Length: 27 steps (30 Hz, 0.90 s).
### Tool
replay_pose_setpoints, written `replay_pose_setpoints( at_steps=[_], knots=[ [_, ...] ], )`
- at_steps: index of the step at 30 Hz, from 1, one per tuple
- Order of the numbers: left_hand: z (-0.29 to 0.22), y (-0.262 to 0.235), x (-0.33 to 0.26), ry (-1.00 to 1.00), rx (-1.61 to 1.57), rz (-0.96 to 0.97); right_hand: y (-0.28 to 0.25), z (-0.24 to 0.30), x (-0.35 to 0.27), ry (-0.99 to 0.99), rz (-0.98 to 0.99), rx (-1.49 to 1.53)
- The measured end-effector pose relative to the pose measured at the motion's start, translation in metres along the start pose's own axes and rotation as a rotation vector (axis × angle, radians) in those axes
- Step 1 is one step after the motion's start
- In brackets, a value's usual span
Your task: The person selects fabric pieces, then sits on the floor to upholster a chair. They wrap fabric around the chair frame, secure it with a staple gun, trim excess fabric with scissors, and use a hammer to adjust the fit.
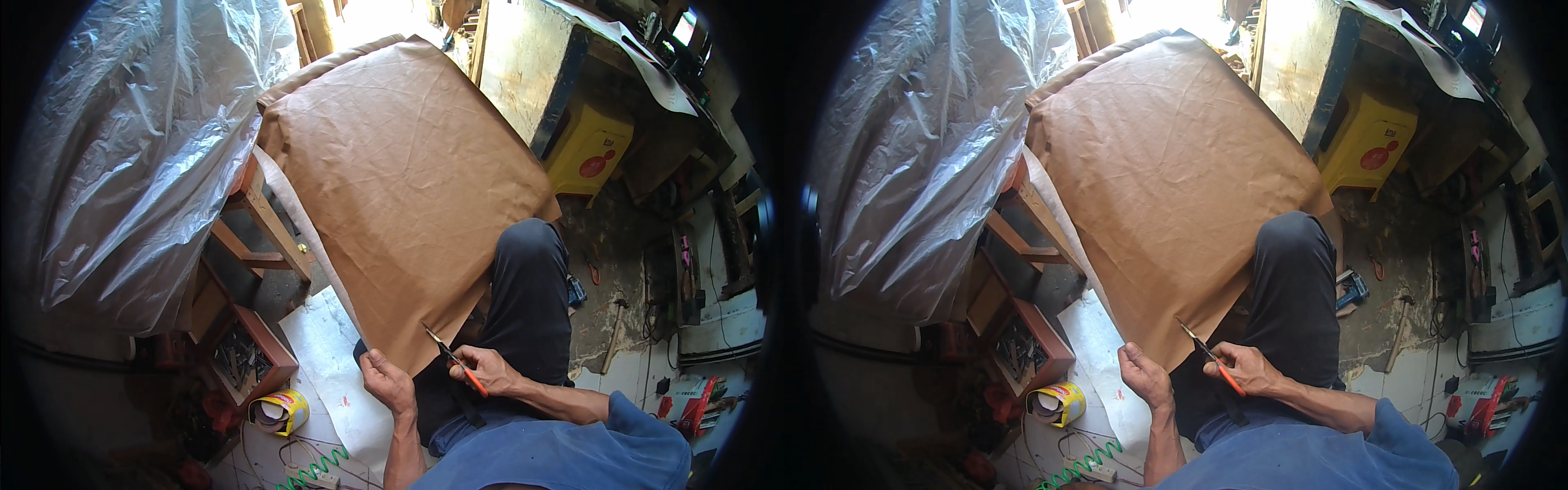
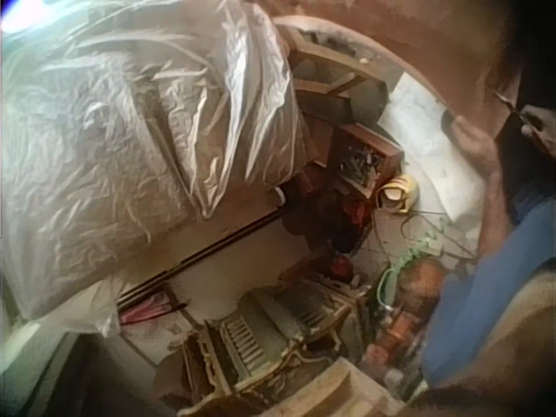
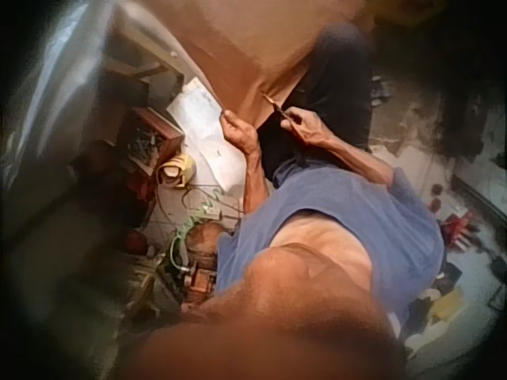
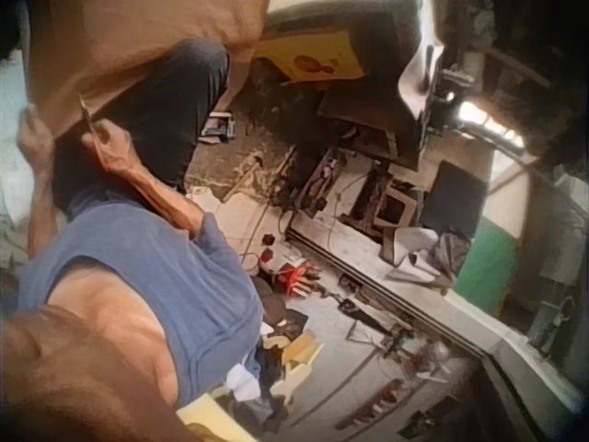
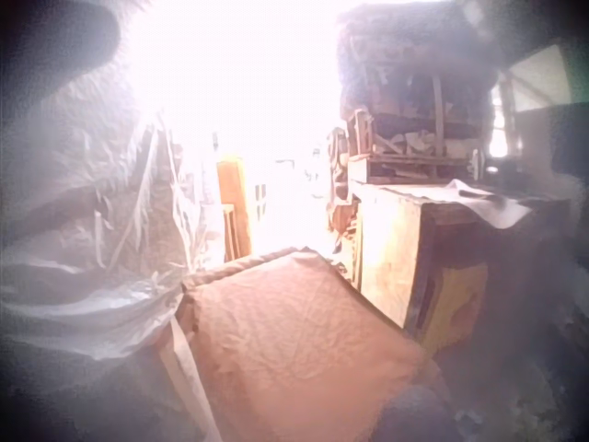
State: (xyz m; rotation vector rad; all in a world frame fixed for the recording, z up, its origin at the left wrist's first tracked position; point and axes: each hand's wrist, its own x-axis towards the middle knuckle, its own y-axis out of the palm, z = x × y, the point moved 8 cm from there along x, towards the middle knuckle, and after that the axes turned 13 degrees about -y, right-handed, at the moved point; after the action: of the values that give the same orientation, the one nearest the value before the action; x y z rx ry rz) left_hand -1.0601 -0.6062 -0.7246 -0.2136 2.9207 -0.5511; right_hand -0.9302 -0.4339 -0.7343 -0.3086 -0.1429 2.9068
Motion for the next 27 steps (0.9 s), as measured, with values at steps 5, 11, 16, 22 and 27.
replay_pose_setpoints(
  at_steps=[5,11,16,22,27],
  knots=[
    [-0.004,-0.002,-0.002,-0.012,-0.004,0.012,0.000,0.000,0.005,0.165,0.020,0.012],
    [-0.005,-0.005,-0.004,-0.046,-0.034,0.027,-0.002,0.014,0.020,0.242,0.050,-0.078],
    [-0.007,-0.010,-0.006,0.011,-0.017,-0.018,-0.001,0.020,0.030,0.302,0.040,-0.052],
    [-0.009,-0.013,-0.006,0.016,-0.074,-0.008,-0.001,0.038,0.044,0.172,0.010,-0.093],
    [-0.012,-0.019,-0.007,-0.013,-0.081,0.009,0.001,0.053,0.051,0.238,0.007,-0.022]
  ],
)
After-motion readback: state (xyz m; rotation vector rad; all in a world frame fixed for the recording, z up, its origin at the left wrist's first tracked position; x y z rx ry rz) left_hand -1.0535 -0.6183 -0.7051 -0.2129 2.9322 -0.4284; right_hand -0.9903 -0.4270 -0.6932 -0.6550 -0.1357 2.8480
